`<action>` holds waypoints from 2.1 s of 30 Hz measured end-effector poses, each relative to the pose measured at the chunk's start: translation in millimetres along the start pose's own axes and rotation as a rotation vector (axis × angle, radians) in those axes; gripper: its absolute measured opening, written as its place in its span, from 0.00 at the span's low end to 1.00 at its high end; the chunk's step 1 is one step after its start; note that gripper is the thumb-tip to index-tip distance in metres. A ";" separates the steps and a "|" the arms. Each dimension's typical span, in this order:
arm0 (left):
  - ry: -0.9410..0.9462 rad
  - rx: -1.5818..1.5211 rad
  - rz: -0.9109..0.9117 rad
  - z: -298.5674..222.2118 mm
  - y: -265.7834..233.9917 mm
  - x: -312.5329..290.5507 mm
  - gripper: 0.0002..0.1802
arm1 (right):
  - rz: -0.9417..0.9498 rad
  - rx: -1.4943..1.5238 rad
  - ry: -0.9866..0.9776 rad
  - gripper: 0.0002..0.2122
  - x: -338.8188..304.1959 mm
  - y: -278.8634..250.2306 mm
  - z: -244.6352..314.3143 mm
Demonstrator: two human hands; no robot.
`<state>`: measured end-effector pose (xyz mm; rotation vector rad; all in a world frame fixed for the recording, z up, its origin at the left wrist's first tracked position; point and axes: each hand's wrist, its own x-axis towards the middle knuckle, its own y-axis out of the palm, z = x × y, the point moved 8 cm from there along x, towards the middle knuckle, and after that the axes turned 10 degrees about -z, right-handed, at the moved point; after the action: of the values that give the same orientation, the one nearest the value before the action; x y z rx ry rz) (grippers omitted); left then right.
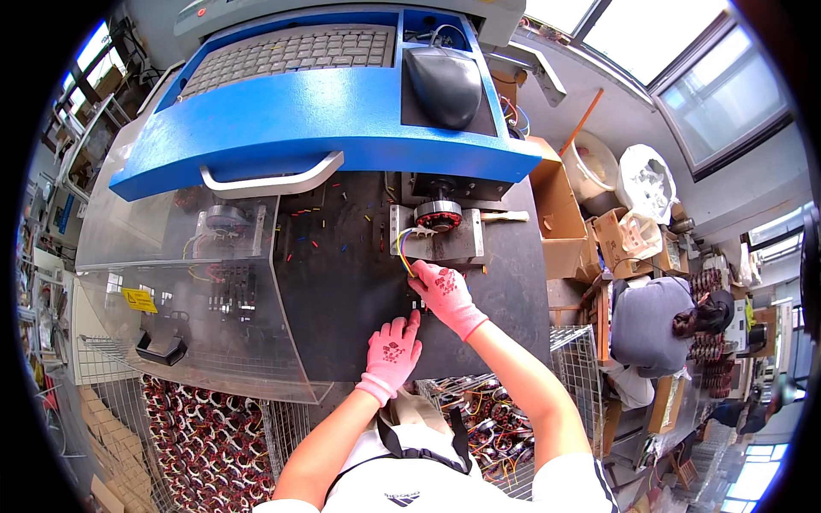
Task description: The person connects wires from a motor stator to a terminal block using a small screwdriver, then places the assembly into a large metal bin and retrieves another stator and terminal block to repeat the process.
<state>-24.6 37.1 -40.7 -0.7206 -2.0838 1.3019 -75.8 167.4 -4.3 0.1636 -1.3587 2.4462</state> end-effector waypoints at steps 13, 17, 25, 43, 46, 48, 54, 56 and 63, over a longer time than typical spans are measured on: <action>-0.024 -0.510 0.396 31.9 -61.7 -113.7 0.20 | -0.068 -0.051 0.037 0.29 79.8 -62.2 -74.2; -0.151 -0.482 0.386 55.9 -83.0 -124.7 0.20 | -0.044 -0.042 0.059 0.27 80.9 -53.1 -77.3; -0.097 -0.583 0.347 51.4 -139.7 -118.8 0.19 | -0.299 0.026 0.098 0.24 45.8 -82.4 -30.3; -0.263 -1.338 0.009 38.6 -252.7 -68.6 0.25 | 0.330 0.922 0.146 0.12 -120.4 17.9 178.1; -0.243 -1.318 -0.048 32.1 -247.5 -77.9 0.24 | 0.306 0.878 0.288 0.13 -143.5 -16.4 139.1; -0.316 -1.241 -0.122 34.1 -252.5 -79.0 0.23 | 0.213 0.772 0.269 0.13 -154.3 -35.0 107.7; -0.450 -1.202 -0.422 37.4 -244.9 -98.7 0.21 | -0.129 0.722 0.580 0.20 -211.1 -90.5 -10.9; -0.499 -1.142 -0.466 31.6 -238.8 -107.5 0.22 | -0.367 0.708 0.649 0.20 -230.3 -99.1 -49.4; -0.464 -1.044 -0.416 23.1 -223.9 -129.1 0.24 | -0.916 0.899 0.701 0.16 -260.4 -150.1 -135.6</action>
<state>16.5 -152.3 131.9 -0.3185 -3.0678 0.0623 228.3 293.3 -24.2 0.0844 0.1741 1.8077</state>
